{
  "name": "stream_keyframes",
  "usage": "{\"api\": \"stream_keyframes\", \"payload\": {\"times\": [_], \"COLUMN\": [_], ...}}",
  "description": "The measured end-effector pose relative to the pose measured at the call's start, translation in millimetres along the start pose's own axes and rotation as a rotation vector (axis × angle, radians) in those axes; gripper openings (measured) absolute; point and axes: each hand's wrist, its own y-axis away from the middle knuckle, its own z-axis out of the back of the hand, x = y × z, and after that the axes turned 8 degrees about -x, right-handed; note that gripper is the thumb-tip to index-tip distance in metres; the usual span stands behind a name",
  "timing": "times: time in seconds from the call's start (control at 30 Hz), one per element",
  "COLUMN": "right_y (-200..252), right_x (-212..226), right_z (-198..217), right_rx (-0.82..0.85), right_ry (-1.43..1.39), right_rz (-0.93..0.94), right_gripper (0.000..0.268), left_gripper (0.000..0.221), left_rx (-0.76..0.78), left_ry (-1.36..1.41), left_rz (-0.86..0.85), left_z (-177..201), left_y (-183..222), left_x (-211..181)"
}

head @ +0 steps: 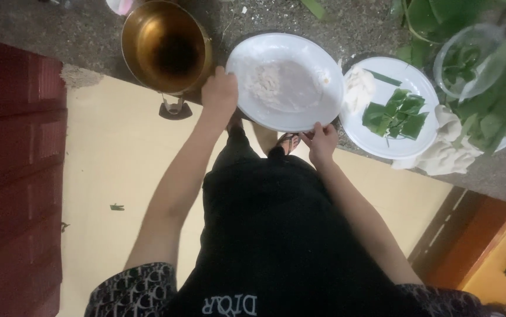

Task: Using a spoon to portion paste into flour and coating the portions by hand to prepare food items.

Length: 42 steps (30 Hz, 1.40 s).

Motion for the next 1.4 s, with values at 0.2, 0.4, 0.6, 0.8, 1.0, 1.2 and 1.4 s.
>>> {"api": "stream_keyframes", "payload": {"times": [0.2,0.4,0.6,0.8,1.0,1.2,1.4], "right_y": [9.7,-4.4,13.9,8.0,16.5,-19.6,59.4], "right_x": [11.7,-3.3,16.3,10.0,15.0,-18.4,61.5], "right_z": [-5.8,-4.6,-8.5,-8.2,-11.1,-1.4,-12.1], "right_rx": [-0.041,-0.029,-0.034,-0.040,-0.055,-0.116,-0.156], "right_ry": [-0.019,0.001,-0.018,0.045,0.065,0.196,0.121], "right_rz": [-0.007,-0.017,-0.015,-0.028,-0.021,0.038,-0.045], "right_gripper": [0.025,0.026,0.027,0.026,0.025,0.020,0.037], "left_gripper": [0.042,0.034,0.013,0.014,0.007,0.011,0.024], "left_rx": [0.088,0.109,-0.054,-0.027,-0.703,-0.698,-0.048], "left_ry": [0.125,0.085,-0.562,-0.711,-0.477,-0.380,-0.635], "left_rz": [0.021,-0.061,-0.811,-0.902,-1.206,-1.261,-0.990], "left_z": [-5.2,-9.6,-59.4,-93.3,-69.4,-126.6,-130.0], "left_y": [35.0,35.7,-0.3,-28.8,-24.2,-54.8,-75.7], "left_x": [-23.4,-28.8,16.8,17.4,-17.5,23.2,12.1]}}
